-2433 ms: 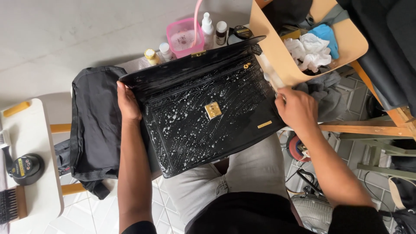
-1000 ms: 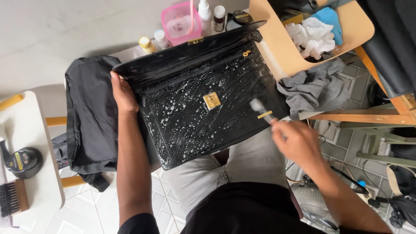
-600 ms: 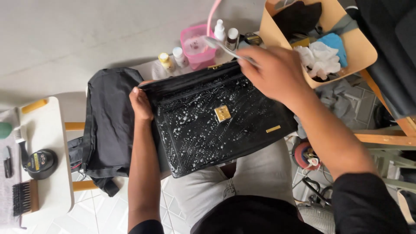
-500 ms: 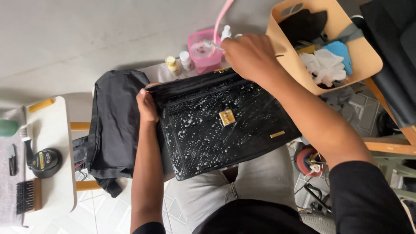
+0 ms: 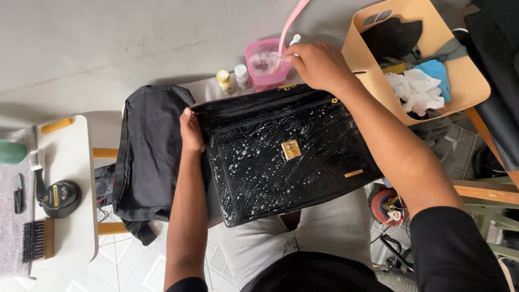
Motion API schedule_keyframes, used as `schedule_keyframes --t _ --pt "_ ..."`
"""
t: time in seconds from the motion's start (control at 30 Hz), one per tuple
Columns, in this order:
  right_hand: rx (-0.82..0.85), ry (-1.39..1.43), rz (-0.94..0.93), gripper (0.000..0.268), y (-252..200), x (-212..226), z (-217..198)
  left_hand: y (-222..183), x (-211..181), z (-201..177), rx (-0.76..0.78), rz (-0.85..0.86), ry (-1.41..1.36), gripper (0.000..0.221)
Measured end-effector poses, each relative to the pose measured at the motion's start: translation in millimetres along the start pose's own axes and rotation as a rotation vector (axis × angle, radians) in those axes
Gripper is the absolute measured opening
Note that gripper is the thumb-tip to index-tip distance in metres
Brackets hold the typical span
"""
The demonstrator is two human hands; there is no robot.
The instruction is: A person uses a toothbrush to apply a cleaning or restoration liquid to the surface of a black leather briefcase.
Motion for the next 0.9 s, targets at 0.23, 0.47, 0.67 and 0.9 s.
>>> schedule_keyframes --t 0.23,0.47,0.67,0.9 --pt "-0.077 0.427 0.181 0.032 -66.6 -5.7 -42.7 1.9 -2.1 0.7 0.029 0.017 0.007 0.024" --pt "-0.288 0.559 0.255 0.023 -232.2 -11.0 -31.1 32.7 33.2 -60.8 0.067 0.012 0.097 0.056" --pt "-0.408 0.147 0.210 0.021 -338.8 -8.3 37.0 -8.8 -29.1 42.3 0.162 0.102 0.281 0.068" --pt "-0.505 -0.049 0.162 0.013 -359.8 -1.5 57.4 -15.0 -31.2 47.0 0.183 0.122 0.295 0.068"
Point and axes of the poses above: each hand's wrist, its own y-axis towards the middle knuckle, its own z-axis out of the palm, x = y × z, the point moved 4 cm from there along y, towards the middle knuckle, and after that the axes turned 1 degree about -y, right-handed, at the moved point
